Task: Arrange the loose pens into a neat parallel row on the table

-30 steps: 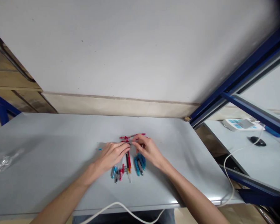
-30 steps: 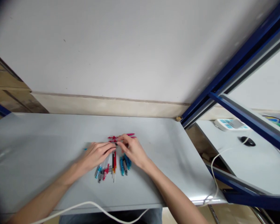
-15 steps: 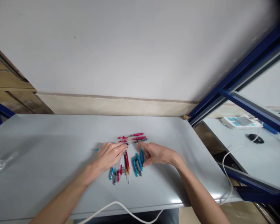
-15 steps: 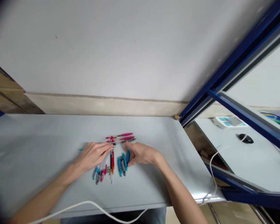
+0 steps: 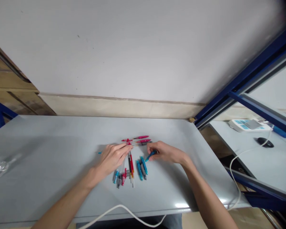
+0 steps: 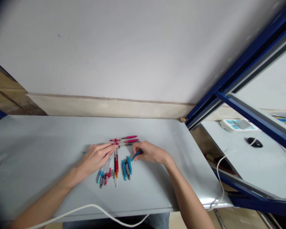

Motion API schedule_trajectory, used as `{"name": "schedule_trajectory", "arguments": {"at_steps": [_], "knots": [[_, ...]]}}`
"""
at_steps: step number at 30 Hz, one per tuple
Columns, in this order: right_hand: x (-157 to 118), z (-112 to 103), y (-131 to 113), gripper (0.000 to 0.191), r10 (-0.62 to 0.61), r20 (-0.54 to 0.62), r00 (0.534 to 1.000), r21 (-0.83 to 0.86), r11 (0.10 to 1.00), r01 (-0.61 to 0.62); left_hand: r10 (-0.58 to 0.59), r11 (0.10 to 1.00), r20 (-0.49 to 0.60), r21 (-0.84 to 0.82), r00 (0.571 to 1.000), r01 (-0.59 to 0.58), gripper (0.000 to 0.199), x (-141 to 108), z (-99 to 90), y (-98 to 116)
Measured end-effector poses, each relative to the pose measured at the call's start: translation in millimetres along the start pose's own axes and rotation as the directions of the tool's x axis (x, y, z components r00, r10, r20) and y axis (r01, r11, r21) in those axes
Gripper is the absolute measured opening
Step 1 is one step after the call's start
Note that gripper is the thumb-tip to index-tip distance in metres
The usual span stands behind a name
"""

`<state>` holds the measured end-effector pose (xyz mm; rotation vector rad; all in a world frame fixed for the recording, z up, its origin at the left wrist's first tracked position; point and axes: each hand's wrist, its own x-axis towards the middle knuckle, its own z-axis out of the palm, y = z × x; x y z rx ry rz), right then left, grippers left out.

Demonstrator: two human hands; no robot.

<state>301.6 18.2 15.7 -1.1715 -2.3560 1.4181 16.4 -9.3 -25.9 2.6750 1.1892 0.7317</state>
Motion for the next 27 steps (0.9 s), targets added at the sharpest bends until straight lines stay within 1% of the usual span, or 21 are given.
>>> {"name": "schedule_trajectory", "arguments": {"at_steps": [3,5,8,10,12,14,17,18,20,22,24,27], "knots": [[3,4,-10,0.016,-0.124,-0.141,0.982,0.044,0.99,0.131,-0.058,0.998,0.042,0.007,0.997,0.058,0.03,2,-2.1,3],[7,11,-15,0.013,-0.152,-0.255,0.955,0.1,0.978,0.182,-0.09,0.996,0.091,0.008,0.992,0.09,0.028,4,-4.6,6],[16,23,-17,0.019,-0.132,-0.425,0.896,0.149,0.966,0.212,-0.136,0.991,0.13,0.001,0.982,0.137,0.027,6,-8.0,10],[22,30,-14,0.023,-0.08,-0.492,0.867,0.202,0.958,0.203,-0.155,0.988,0.129,-0.008,0.98,0.157,0.025,7,-9.4,12],[26,33,-12,0.026,-0.051,-0.507,0.861,0.247,0.948,0.201,-0.153,0.988,0.123,-0.009,0.981,0.155,0.024,7,-10.2,13],[28,35,-11,0.029,-0.088,-0.522,0.848,0.197,0.955,0.221,-0.13,0.991,0.126,-0.002,0.984,0.131,0.024,8,-10.5,14],[27,37,-10,0.034,-0.224,-0.561,0.797,-0.042,0.969,0.242,-0.093,0.996,0.124,0.011,0.988,0.092,0.028,8,-9.6,15],[26,39,-9,0.035,-0.267,-0.546,0.794,-0.125,0.963,0.238,-0.077,0.997,0.115,0.009,0.99,0.077,0.03,8,-8.8,15],[25,42,-6,0.035,-0.336,-0.475,0.813,-0.267,0.936,0.231,-0.038,0.999,0.082,-0.006,0.996,0.039,0.033,7,-6.7,13],[25,45,-4,0.034,-0.372,-0.401,0.837,-0.357,0.905,0.231,-0.001,1.0,0.042,-0.025,0.999,0.002,0.035,6,-4.7,12],[24,46,-4,0.032,-0.381,-0.375,0.845,-0.393,0.891,0.227,0.017,0.999,0.022,-0.035,1.0,-0.016,0.035,5,-3.6,11],[24,45,-7,0.032,-0.375,-0.366,0.852,-0.411,0.886,0.214,0.011,0.999,0.042,-0.039,0.999,-0.009,0.032,5,-3.9,10]]}}
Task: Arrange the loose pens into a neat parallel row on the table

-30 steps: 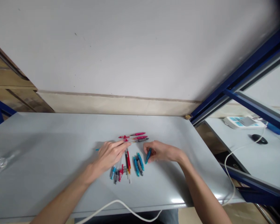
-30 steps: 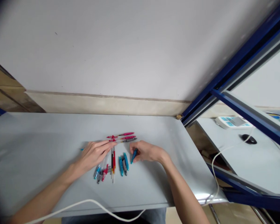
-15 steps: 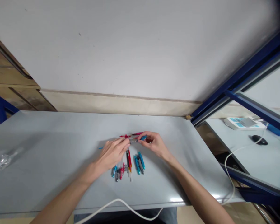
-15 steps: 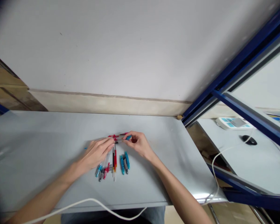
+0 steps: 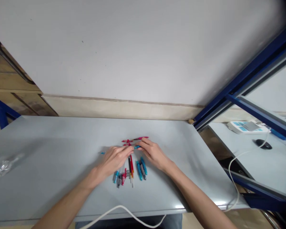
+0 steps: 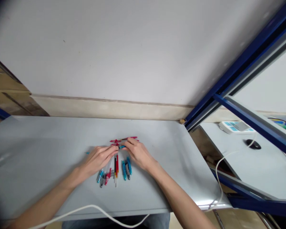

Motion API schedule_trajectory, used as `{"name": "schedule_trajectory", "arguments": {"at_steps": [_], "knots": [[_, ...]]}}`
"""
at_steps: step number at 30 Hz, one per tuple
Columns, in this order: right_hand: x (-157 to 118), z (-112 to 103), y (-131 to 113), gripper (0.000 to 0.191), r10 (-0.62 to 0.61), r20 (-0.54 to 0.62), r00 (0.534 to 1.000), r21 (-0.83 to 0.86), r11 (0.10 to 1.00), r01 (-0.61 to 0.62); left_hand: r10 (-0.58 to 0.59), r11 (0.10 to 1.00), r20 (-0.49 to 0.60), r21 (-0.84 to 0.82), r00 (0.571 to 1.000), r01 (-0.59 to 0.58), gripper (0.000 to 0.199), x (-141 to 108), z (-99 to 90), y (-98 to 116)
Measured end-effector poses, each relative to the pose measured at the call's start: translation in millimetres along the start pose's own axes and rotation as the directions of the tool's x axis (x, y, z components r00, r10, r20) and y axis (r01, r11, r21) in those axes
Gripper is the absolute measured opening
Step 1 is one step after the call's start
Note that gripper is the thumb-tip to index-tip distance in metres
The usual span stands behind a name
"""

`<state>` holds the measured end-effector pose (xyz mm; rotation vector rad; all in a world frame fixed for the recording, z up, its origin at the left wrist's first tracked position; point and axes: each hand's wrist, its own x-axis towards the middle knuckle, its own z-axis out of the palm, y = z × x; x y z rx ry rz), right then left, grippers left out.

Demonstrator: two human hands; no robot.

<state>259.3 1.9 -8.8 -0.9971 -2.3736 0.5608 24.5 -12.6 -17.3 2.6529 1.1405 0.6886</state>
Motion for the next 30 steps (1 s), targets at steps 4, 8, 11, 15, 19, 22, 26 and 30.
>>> {"name": "schedule_trajectory", "arguments": {"at_steps": [4,8,11,15,19,22,26,30], "knots": [[2,-1,-1,0.029,-0.007,0.032,0.999,-0.014,1.0,0.007,-0.028,1.0,0.023,-0.014,0.999,0.028,0.032,0,0.2,-1],[2,0,0,0.027,-0.022,0.052,0.998,0.035,0.999,0.02,-0.041,0.998,0.033,-0.055,0.999,0.043,0.029,-3,3.5,-2],[2,-3,2,0.028,-0.014,0.044,0.999,0.01,1.0,0.014,-0.045,0.995,0.034,-0.088,0.998,0.048,0.026,-4,5.4,-5],[1,-9,5,0.028,-0.021,0.038,0.999,0.014,1.0,0.02,-0.036,0.994,0.009,-0.101,0.999,0.037,0.026,-4,4.9,-6],[0,-6,3,0.027,-0.025,0.062,0.998,0.019,1.0,0.024,-0.037,0.994,-0.004,-0.103,0.999,0.036,0.027,-3,4.7,-5],[1,-2,-1,0.027,-0.017,0.074,0.997,0.026,1.0,0.015,-0.022,0.995,-0.024,-0.099,0.999,0.019,0.027,-3,6.7,-5],[1,-1,-8,0.027,-0.004,0.08,0.997,0.095,0.995,-0.004,0.007,0.995,-0.056,-0.098,0.998,-0.012,0.028,-4,8.3,-8],[0,-3,-12,0.022,0.002,0.045,0.999,0.17,0.985,-0.009,-0.04,0.994,-0.026,-0.106,0.999,0.037,0.022,-5,4.4,-10]]}}
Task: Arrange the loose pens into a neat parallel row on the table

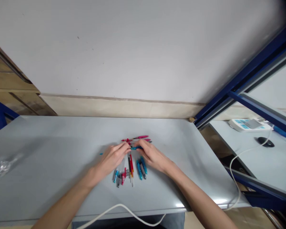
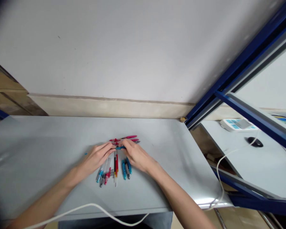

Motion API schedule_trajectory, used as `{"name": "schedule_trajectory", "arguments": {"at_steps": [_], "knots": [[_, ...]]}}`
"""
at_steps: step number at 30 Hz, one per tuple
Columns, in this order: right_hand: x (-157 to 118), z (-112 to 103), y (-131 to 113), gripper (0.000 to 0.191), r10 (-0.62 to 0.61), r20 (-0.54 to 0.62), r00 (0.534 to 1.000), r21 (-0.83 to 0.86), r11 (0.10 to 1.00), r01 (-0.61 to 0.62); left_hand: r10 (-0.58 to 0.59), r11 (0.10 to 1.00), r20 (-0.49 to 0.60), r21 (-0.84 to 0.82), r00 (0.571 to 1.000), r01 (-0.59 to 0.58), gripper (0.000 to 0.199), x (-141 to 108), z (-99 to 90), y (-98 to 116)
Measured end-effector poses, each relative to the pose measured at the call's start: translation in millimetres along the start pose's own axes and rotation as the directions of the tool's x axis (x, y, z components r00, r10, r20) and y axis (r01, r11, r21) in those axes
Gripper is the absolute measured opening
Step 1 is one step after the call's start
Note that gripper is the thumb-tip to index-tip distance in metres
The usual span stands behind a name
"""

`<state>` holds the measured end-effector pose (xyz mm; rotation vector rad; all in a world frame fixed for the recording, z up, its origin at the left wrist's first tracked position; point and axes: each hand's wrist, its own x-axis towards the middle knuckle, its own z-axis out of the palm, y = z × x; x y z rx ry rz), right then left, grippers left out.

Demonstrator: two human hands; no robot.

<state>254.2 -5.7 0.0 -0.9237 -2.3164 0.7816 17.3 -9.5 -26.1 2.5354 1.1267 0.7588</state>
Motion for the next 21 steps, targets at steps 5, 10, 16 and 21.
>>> {"name": "schedule_trajectory", "arguments": {"at_steps": [5,10,16,21], "knots": [[0,8,1,0.016,-0.035,-0.036,0.999,0.018,0.999,0.036,-0.086,0.994,0.073,0.071,0.994,0.08,0.041,2,-1.6,10],[0,25,0,0.016,-0.055,-0.111,0.992,0.033,0.998,0.059,-0.014,0.998,0.085,0.06,0.996,0.009,0.071,2,6.3,20],[0,28,-6,0.024,0.152,-0.257,0.954,0.045,0.988,-0.146,0.068,0.997,0.04,0.045,0.997,-0.069,0.091,-2,4.8,18],[5,20,-4,0.022,0.124,-0.297,0.947,0.168,0.983,-0.076,0.074,0.971,-0.082,0.232,0.994,-0.053,0.044,2,-4.6,9]]}}
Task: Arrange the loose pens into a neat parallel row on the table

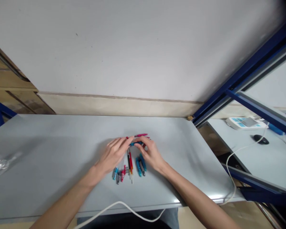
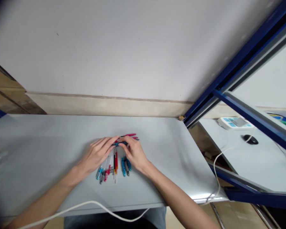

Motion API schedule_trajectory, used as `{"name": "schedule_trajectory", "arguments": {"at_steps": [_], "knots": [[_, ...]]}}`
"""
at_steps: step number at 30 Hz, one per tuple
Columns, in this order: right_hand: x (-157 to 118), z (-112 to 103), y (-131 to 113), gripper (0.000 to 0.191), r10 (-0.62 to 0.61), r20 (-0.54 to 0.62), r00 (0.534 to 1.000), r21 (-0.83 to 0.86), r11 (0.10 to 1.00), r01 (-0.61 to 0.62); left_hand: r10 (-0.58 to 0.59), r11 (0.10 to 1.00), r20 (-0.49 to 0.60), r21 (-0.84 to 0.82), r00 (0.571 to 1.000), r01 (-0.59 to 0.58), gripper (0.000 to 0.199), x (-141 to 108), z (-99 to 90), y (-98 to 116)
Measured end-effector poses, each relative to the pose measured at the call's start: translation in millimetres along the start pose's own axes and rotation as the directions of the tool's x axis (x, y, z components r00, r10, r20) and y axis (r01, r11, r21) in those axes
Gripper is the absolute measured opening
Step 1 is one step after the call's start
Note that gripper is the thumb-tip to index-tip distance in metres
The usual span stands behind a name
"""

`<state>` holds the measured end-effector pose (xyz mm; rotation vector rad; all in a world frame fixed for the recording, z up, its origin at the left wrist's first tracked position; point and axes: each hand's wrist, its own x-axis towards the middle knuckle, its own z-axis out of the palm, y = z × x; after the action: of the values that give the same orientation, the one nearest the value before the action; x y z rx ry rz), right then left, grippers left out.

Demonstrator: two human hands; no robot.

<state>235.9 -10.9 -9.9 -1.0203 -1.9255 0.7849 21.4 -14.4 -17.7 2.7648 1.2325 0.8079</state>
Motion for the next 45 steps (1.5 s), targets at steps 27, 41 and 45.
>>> {"name": "schedule_trajectory", "arguments": {"at_steps": [27,41,45], "knots": [[3,-8,8,0.022,0.0,0.106,0.994,-0.017,1.0,0.001,-0.119,0.992,0.06,-0.045,0.991,0.121,0.021,2,2.1,-2],[4,-13,1,0.027,0.042,0.149,0.988,0.036,0.998,-0.048,-0.095,0.979,-0.003,-0.179,0.995,0.093,0.018,0,3.6,-5],[4,-11,2,0.039,0.074,0.152,0.986,-0.052,0.996,-0.067,-0.076,0.975,0.012,-0.207,0.997,0.077,0.018,-1,6.8,-6]]}}
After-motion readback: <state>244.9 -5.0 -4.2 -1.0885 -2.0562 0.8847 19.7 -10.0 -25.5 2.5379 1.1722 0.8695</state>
